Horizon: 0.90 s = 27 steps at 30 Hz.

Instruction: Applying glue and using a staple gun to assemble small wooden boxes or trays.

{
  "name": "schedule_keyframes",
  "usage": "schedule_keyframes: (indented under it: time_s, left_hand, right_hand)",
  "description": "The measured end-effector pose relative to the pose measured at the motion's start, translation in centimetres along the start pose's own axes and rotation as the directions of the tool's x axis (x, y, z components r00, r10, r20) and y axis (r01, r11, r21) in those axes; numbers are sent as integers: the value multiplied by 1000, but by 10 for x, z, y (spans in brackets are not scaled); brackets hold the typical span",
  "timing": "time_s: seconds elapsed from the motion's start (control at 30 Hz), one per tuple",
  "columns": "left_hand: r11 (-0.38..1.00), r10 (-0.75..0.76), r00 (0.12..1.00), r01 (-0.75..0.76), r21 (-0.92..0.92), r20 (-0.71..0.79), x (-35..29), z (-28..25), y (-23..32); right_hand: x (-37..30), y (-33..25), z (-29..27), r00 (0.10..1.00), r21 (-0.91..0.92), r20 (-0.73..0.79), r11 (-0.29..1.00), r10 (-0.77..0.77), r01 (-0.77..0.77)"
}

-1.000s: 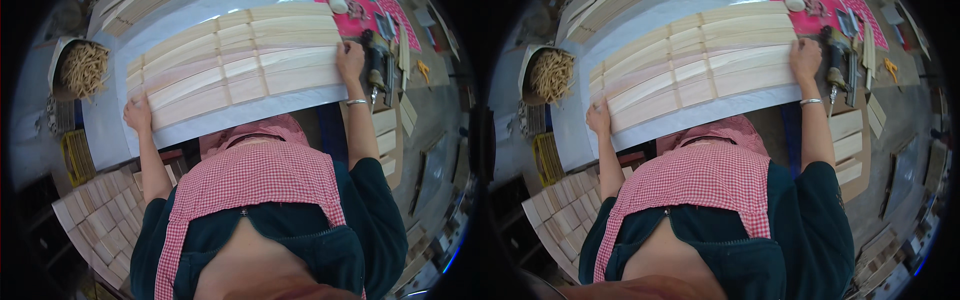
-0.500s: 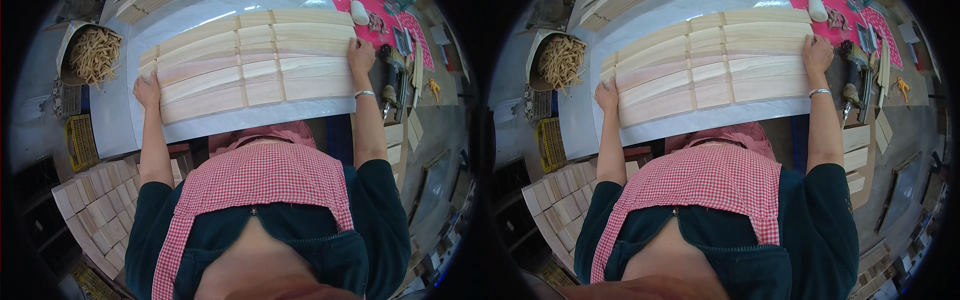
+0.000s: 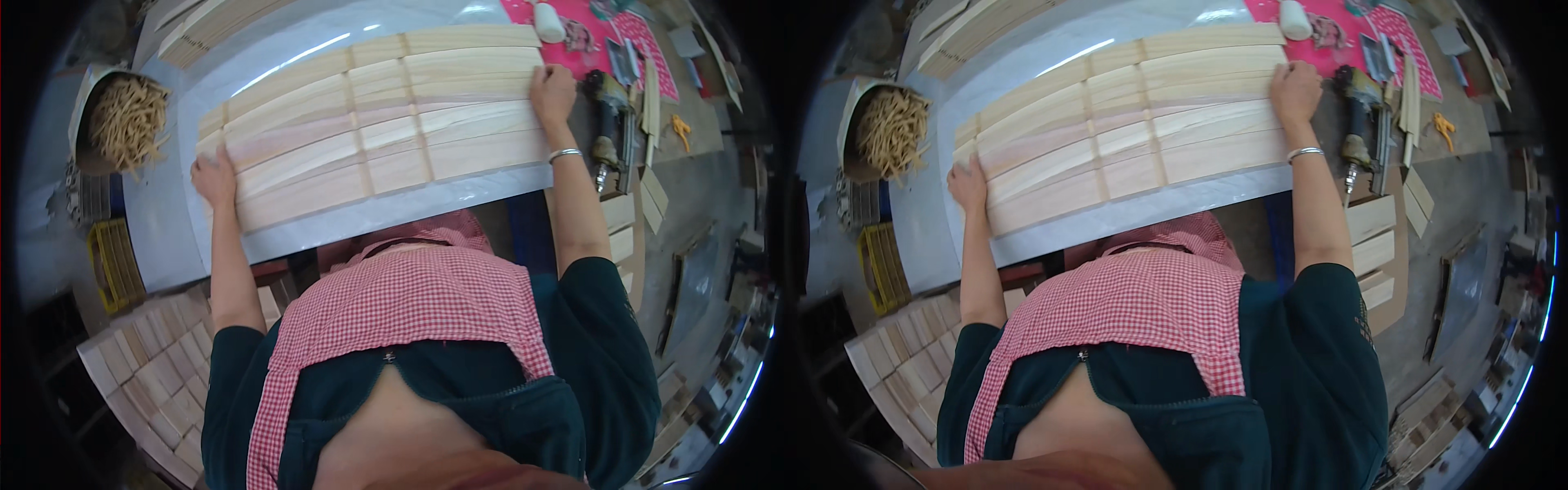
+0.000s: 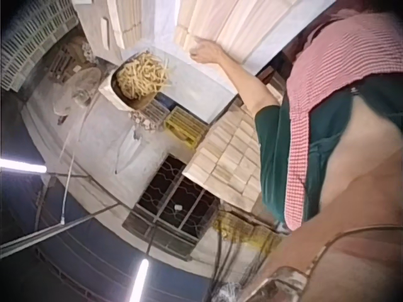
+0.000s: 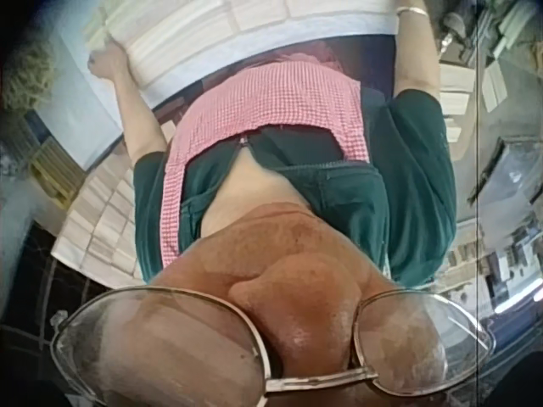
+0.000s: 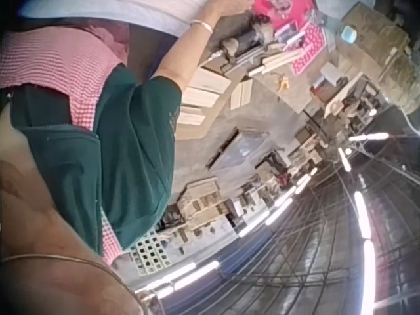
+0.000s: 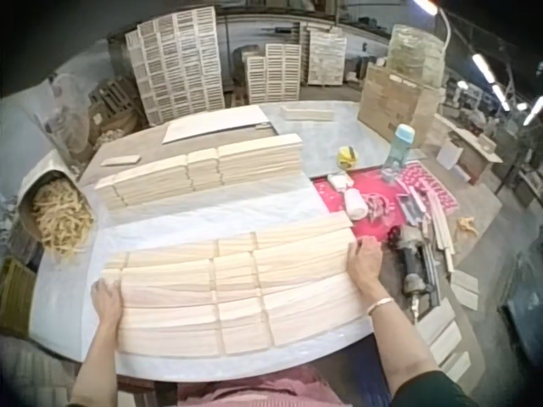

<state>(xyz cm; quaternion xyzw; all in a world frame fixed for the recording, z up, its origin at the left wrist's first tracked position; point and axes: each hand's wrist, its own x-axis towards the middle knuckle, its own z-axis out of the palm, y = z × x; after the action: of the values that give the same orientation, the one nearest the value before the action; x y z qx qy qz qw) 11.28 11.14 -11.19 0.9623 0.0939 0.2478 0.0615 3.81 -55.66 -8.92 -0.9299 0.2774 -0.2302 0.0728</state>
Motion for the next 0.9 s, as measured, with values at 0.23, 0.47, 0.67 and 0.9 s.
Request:
schedule_keyframes:
  time_s: [0.23,0.47,0.67,0.9]
  left_hand:
    - [982,-109,990,121,144,-87,24,9,7]
    - [1000,3,992,-1,-12,130,57,30,-3]
    - [996,-55,986,66,-65,156,50,17,21]
    - [994,-25,996,16,-105,-87,43,30,4]
  right_hand:
    - [21,-5,4,994,91,-107,996,-12,22]
    - [45,-17,30,999,80,17,996,-51,50]
    - [44,4,36,998,91,4,994,-61,60]
    - [44,-11,26,997,124,16,989,-77,75]
